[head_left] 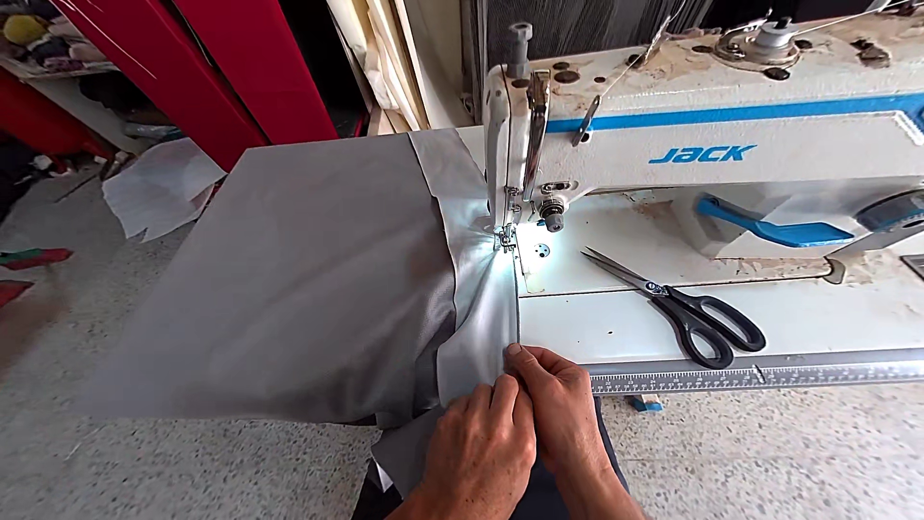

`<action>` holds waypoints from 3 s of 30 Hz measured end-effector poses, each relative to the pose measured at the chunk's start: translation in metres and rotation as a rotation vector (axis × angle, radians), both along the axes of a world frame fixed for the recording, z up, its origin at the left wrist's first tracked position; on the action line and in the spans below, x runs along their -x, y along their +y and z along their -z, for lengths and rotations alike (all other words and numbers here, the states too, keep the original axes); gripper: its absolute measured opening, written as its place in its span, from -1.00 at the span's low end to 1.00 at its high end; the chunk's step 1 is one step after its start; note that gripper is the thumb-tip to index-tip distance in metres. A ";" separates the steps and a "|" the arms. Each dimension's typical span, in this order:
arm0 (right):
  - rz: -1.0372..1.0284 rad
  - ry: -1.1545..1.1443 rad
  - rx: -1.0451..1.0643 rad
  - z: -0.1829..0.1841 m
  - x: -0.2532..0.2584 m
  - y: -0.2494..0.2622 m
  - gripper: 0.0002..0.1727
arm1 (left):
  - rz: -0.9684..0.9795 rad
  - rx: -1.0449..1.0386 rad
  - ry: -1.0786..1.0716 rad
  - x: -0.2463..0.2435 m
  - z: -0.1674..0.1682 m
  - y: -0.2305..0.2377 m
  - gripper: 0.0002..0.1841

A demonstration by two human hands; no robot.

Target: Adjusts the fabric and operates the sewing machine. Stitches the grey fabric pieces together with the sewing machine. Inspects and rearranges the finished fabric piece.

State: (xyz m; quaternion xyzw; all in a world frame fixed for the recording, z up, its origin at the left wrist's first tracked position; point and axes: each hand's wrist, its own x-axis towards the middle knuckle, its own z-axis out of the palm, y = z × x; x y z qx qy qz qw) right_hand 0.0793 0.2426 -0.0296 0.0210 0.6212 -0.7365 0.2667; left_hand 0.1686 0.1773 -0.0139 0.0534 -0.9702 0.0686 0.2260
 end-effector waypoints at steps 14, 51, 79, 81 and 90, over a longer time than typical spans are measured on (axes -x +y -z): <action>-0.001 0.127 -0.138 0.004 0.000 -0.002 -0.82 | -0.735 -0.444 -0.220 -0.105 0.015 -0.298 -0.13; 0.083 0.226 -0.288 0.002 -0.016 -0.020 -0.78 | -0.060 -0.544 0.020 0.117 0.006 -0.192 -0.71; 0.064 0.354 -0.314 0.004 -0.019 -0.020 -0.77 | 0.892 -0.363 -0.303 0.138 0.000 -0.170 -0.78; 0.066 0.351 -0.326 0.004 -0.019 -0.020 -0.77 | 0.895 -0.356 -0.303 0.138 0.001 -0.169 -0.78; 0.061 0.341 -0.369 0.001 -0.019 -0.022 -0.77 | 0.894 -0.319 -0.309 0.139 0.003 -0.167 -0.78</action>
